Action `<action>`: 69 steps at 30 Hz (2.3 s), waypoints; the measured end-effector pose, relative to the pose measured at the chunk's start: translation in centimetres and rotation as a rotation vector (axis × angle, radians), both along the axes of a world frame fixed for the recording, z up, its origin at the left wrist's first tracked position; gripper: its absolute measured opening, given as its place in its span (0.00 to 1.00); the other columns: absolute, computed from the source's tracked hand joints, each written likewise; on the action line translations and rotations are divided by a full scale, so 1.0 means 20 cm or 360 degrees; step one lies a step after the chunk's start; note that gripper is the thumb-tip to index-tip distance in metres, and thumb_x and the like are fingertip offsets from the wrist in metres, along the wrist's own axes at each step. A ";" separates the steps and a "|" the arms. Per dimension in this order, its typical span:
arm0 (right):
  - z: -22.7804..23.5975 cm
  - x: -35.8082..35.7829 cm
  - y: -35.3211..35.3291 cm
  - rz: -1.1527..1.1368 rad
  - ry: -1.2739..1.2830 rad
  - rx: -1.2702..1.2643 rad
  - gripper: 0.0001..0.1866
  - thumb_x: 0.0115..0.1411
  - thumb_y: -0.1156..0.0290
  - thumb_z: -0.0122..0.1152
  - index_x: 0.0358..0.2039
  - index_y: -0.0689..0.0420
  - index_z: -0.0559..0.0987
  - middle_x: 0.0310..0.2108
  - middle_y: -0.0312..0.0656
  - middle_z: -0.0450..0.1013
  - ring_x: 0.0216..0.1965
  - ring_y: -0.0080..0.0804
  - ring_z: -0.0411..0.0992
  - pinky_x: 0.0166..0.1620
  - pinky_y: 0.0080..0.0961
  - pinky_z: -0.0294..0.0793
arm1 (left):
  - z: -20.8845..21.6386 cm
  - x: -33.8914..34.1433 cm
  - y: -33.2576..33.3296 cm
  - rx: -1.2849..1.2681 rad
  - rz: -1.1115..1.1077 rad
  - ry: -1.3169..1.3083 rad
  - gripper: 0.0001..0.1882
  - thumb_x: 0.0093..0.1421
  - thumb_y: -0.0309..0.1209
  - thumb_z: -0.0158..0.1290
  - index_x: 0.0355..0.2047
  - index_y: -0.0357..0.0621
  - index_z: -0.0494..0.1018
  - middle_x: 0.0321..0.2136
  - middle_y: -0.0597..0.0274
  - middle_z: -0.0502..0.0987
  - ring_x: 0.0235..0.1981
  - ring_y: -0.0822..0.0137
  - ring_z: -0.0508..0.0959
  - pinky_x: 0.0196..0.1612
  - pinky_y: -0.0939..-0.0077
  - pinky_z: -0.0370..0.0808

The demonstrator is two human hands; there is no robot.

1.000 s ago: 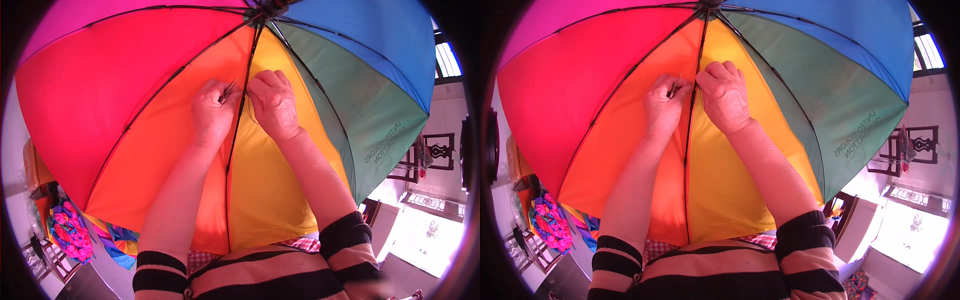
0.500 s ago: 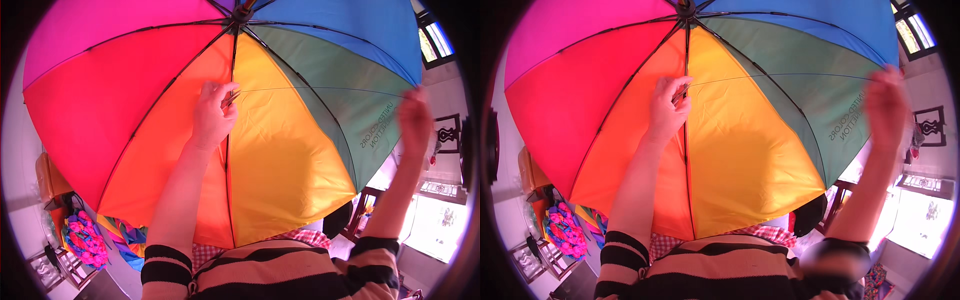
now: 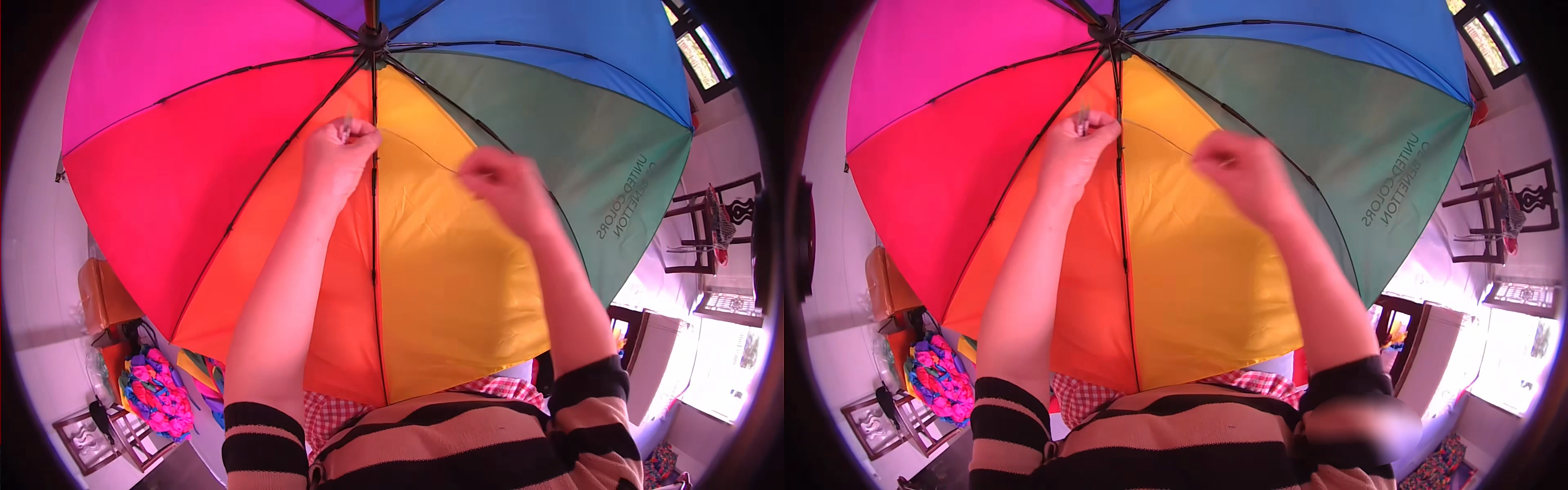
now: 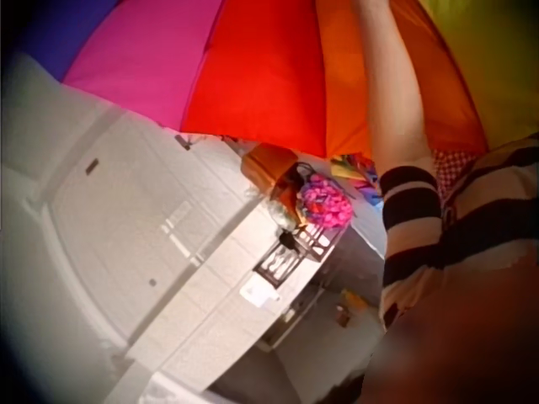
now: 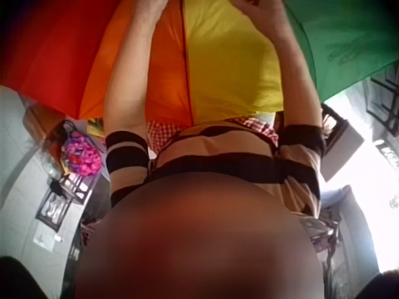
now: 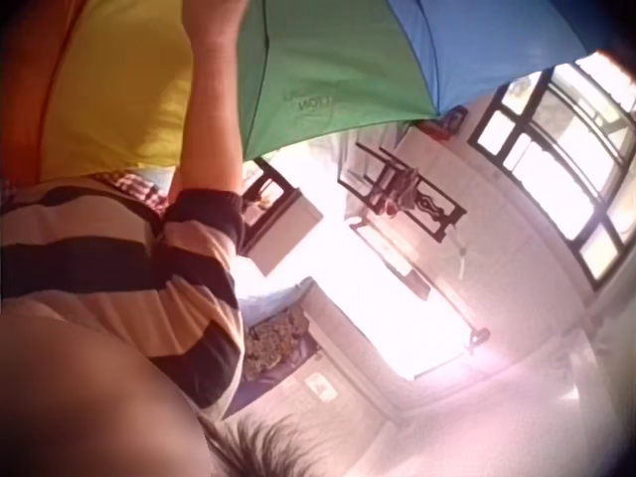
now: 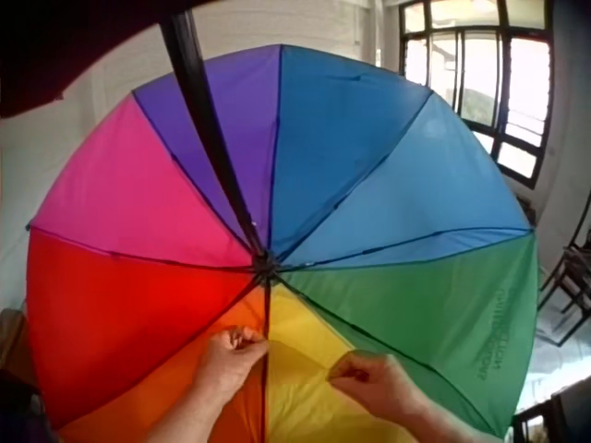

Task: Sewing the fabric panels of a large rainbow umbrella onto its frame using a needle and thread.

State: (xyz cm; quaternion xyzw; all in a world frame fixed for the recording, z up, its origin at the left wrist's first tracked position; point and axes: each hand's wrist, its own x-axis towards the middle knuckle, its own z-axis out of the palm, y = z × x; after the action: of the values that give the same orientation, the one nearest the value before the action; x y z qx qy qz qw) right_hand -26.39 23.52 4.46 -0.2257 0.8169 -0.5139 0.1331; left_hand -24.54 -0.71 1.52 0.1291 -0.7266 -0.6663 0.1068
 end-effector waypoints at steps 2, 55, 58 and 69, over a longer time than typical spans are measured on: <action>-0.15 0.04 -0.23 0.0043 0.0373 0.0039 0.09 0.54 0.80 0.59 0.37 0.62 0.76 0.27 0.37 0.73 0.29 0.24 0.71 0.34 0.24 0.75 | 0.10 0.01 0.02 0.0072 0.0000 -0.0009 0.07 0.55 0.28 0.58 0.22 0.41 0.74 0.24 0.68 0.76 0.24 0.77 0.72 0.29 0.80 0.69; -0.12 0.57 0.01 -0.0220 -0.0587 -0.0577 0.03 0.59 0.82 0.56 0.34 0.62 0.74 0.29 0.40 0.76 0.33 0.26 0.76 0.38 0.20 0.76 | -0.21 0.71 0.29 -0.1668 -0.0535 -0.1017 0.19 0.56 0.38 0.57 0.38 0.38 0.65 0.26 0.48 0.77 0.30 0.49 0.79 0.34 0.55 0.75; -0.31 0.67 -0.06 -0.0123 -0.0596 -0.0378 0.02 0.57 0.81 0.58 0.31 0.62 0.75 0.27 0.38 0.76 0.30 0.23 0.75 0.35 0.20 0.75 | -0.23 0.72 0.30 -0.1741 -0.0275 -0.0884 0.18 0.56 0.36 0.56 0.40 0.38 0.64 0.26 0.44 0.77 0.30 0.46 0.79 0.33 0.52 0.75; -0.39 0.71 -0.13 -0.0081 0.0095 0.0020 0.04 0.51 0.80 0.60 0.28 0.61 0.76 0.23 0.43 0.71 0.25 0.33 0.73 0.30 0.26 0.72 | -0.21 0.86 0.15 0.0311 -0.0092 -0.0714 0.10 0.55 0.28 0.59 0.35 0.38 0.72 0.22 0.66 0.75 0.20 0.76 0.72 0.19 0.83 0.64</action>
State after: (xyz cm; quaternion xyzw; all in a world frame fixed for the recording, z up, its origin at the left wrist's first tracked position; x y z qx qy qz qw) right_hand -12.12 20.99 -3.29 -0.2192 0.8292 -0.5049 0.0969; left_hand -7.40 2.30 -2.78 0.2628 -0.6676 -0.6909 -0.0893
